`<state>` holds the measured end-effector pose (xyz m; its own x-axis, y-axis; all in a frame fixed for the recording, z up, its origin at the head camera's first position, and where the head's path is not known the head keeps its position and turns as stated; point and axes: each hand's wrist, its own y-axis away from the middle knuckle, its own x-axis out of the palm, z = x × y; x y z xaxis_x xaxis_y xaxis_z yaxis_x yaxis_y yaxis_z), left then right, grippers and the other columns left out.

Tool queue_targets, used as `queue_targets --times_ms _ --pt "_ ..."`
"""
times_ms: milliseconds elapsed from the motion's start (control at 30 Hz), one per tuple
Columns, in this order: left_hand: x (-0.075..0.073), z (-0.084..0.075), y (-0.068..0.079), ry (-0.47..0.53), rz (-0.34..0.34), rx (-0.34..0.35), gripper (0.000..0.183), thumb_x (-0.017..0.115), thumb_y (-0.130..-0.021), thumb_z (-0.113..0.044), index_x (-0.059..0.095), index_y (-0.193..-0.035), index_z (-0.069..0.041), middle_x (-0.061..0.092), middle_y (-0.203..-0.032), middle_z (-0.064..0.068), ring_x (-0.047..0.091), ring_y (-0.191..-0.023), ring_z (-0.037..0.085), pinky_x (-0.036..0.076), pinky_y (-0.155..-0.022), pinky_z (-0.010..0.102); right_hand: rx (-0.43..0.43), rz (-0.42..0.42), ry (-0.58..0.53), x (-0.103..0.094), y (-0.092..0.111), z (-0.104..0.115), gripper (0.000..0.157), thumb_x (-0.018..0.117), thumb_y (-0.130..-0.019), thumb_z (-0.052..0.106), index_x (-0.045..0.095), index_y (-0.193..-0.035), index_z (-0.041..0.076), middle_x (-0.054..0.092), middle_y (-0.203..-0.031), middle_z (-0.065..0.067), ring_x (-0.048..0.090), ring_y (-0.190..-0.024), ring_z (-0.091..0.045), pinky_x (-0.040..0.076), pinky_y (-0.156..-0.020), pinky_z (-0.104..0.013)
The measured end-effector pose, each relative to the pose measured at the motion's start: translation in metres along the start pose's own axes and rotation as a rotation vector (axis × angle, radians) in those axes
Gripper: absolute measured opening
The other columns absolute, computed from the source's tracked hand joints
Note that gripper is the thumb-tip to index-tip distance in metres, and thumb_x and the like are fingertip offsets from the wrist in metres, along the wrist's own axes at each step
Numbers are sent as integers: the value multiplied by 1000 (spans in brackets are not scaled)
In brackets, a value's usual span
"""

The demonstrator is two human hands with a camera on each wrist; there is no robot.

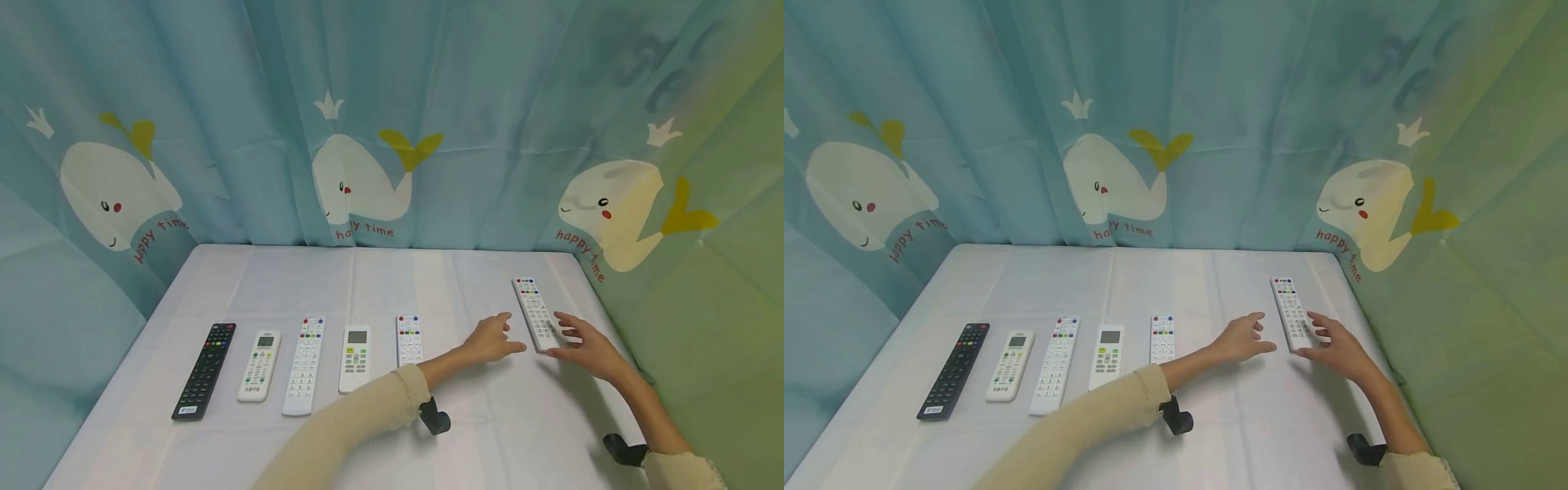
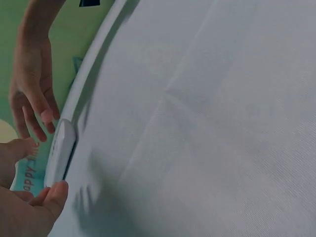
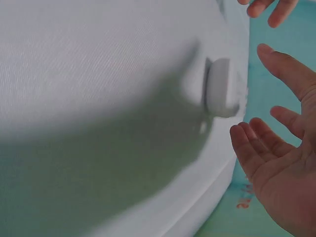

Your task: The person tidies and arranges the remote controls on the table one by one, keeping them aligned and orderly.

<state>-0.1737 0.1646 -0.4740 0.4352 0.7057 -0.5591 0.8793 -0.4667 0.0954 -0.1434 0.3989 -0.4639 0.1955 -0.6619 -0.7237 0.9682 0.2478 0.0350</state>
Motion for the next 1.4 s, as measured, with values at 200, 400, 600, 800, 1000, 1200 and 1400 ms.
queue_targets --times_ms 200,400,600,800,1000,1200,1400 --pt "12 -8 -13 -17 -9 -42 76 81 -85 -29 45 -148 -6 67 -122 5 65 -103 8 50 -79 18 42 49 -39 1 -4 -13 86 81 -83 10 28 -147 -15 40 -134 -44 50 -116 -58 49 -89 -58" --pt "21 -14 -21 -7 -11 -73 75 82 -84 -28 46 -147 -8 66 -122 4 61 -108 8 49 -79 20 71 72 -40 1 -8 -20 90 80 -85 13 23 -147 -18 41 -134 -44 54 -114 -54 54 -82 -46" --pt "27 -16 -27 -26 -9 -100 73 83 -83 -28 48 -144 -8 66 -118 3 61 -104 8 48 -79 19 78 78 -41 2 -12 -21 90 80 -85 16 24 -147 -19 45 -133 -42 57 -112 -51 54 -81 -38" --pt "28 -14 -32 -56 -1 -113 77 83 -84 -28 45 -147 -6 65 -118 5 62 -103 9 49 -80 18 73 88 -34 2 -14 -26 88 79 -86 15 25 -145 -21 49 -130 -41 59 -110 -49 54 -79 -35" --pt "29 -9 -41 -115 12 -94 77 84 -82 -31 47 -145 -4 65 -110 3 59 -93 7 47 -76 17 70 102 -58 1 -16 -29 87 78 -86 11 24 -145 -22 48 -129 -40 61 -106 -45 53 -75 -30" --pt "33 -10 -47 -125 43 -65 72 84 -83 -28 49 -141 -5 64 -102 0 55 -84 6 45 -71 17 64 121 -107 1 -18 -30 86 78 -86 7 22 -145 -22 49 -126 -39 63 -101 -39 51 -72 -26" --pt "37 -9 -50 -57 32 -58 72 83 -83 -19 47 -144 -5 67 -117 1 58 -88 6 46 -77 17 73 144 -141 3 -22 -28 86 77 -87 7 22 -147 -20 50 -125 -37 62 -99 -34 51 -73 -27"
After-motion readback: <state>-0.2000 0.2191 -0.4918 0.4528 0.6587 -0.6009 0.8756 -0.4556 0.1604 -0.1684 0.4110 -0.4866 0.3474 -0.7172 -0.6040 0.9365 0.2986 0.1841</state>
